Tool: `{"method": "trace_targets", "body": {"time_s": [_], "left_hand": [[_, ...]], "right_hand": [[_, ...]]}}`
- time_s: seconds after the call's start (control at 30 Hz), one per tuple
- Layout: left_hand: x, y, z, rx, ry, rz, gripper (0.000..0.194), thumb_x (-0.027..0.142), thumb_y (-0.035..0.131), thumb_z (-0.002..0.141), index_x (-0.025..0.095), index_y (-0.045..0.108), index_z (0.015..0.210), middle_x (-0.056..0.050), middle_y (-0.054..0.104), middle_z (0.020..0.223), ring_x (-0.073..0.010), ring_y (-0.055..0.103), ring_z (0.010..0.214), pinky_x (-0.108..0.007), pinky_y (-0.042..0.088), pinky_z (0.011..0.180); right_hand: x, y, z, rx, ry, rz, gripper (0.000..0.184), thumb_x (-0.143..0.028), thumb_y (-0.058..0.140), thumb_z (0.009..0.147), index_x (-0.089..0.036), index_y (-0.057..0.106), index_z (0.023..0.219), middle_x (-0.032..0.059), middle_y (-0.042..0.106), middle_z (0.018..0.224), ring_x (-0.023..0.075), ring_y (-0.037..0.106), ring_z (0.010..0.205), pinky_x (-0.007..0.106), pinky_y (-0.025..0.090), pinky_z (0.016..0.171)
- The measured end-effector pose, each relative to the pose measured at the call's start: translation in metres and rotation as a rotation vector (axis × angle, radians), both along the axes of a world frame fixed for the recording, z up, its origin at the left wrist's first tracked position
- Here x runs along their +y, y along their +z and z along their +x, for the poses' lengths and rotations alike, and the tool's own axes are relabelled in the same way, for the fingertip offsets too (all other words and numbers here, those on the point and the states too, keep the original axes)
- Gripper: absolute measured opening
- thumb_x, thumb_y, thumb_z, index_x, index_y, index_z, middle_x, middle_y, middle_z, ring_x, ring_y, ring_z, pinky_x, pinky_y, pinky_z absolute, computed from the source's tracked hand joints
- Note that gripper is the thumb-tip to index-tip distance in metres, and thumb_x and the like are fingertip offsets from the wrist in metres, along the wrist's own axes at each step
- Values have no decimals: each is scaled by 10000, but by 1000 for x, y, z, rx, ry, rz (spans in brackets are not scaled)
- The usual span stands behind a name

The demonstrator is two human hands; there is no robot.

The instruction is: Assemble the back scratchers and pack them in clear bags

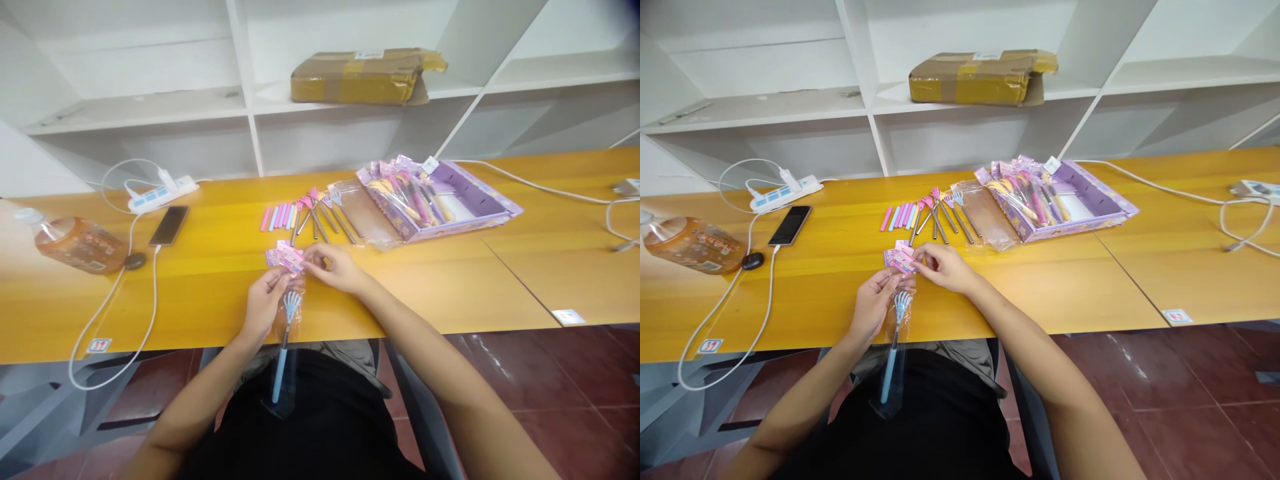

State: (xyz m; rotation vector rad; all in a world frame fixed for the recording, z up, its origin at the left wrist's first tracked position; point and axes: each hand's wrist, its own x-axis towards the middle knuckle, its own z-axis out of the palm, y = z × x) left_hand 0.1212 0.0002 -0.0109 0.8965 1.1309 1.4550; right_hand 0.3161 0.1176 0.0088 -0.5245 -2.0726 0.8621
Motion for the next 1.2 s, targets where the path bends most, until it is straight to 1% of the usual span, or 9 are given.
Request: {"method": "trace_targets", "body": {"time_s": [0.13,0.23,0.4,0.53,0.63,0.7,0.8,0.9,1.2], "left_hand": [[0,4,1,9,-18,20,393,441,850,934,165,795,1208,-127,854,1198,-277,830,1060,-452,641,1040],[0,7,2,6,-26,18,433,427,885,893,167,789,1226,-117,856,1180,-265,830,1020,-426,646,1006],[-1,7,2,-2,-33,18,460,427,904,871,173,783,1235,-102,861,1132,-246,826,964,-382,650,945],[0,5,1,0,-23,28,389,414,890,894,177,793,1186,-96,862,1125,-226,823,922,-349,646,899],[0,4,1,-1,-18,24,401,425,883,905,179,790,1207,-103,860,1151,-234,825,930,-360,650,895],[0,4,1,-5,-4,27,421,428,889,903,181,789,1229,-108,856,1186,-245,826,984,-379,646,945],[0,3,1,-9,6,35,429,428,893,904,183,791,1240,-118,848,1233,-274,813,1111,-404,626,1029],[-1,4,2,-17,-2,31,430,422,896,901,186,791,1246,-121,847,1248,-295,796,1193,-411,619,1053],[-1,4,1,1,-17,43,402,413,875,919,182,790,1236,-118,847,1244,-282,810,1128,-404,642,1005]], "right_hand": [[0,0,-1,-17,17,-17,219,-435,674,1076,-224,731,1066,-8,646,758,143,534,583,290,454,582],[0,-1,-1,-20,37,-6,223,-426,672,1081,-217,750,1093,5,664,791,140,535,602,278,461,586],[0,-1,0,-12,81,29,234,-358,671,1084,-209,777,1230,27,705,902,126,549,640,263,474,614],[1,-1,1,-10,83,-24,323,-337,686,1071,-220,740,1367,1,688,868,121,517,614,254,453,588],[1,-1,1,-9,87,-19,260,-344,704,1064,-217,776,1280,6,699,860,128,529,629,262,454,605],[1,2,1,-16,96,-5,224,-352,701,1072,-218,795,1224,19,715,881,131,536,643,269,458,623],[-1,7,1,-22,111,14,222,-369,684,1089,-221,811,1194,24,694,872,137,547,656,274,457,634],[-2,10,2,-20,121,25,243,-392,671,1098,-218,824,1172,27,667,866,141,555,664,282,463,639],[-3,12,2,-14,196,-40,269,-415,674,1098,-218,838,1178,54,683,946,148,579,712,284,467,622]]}}
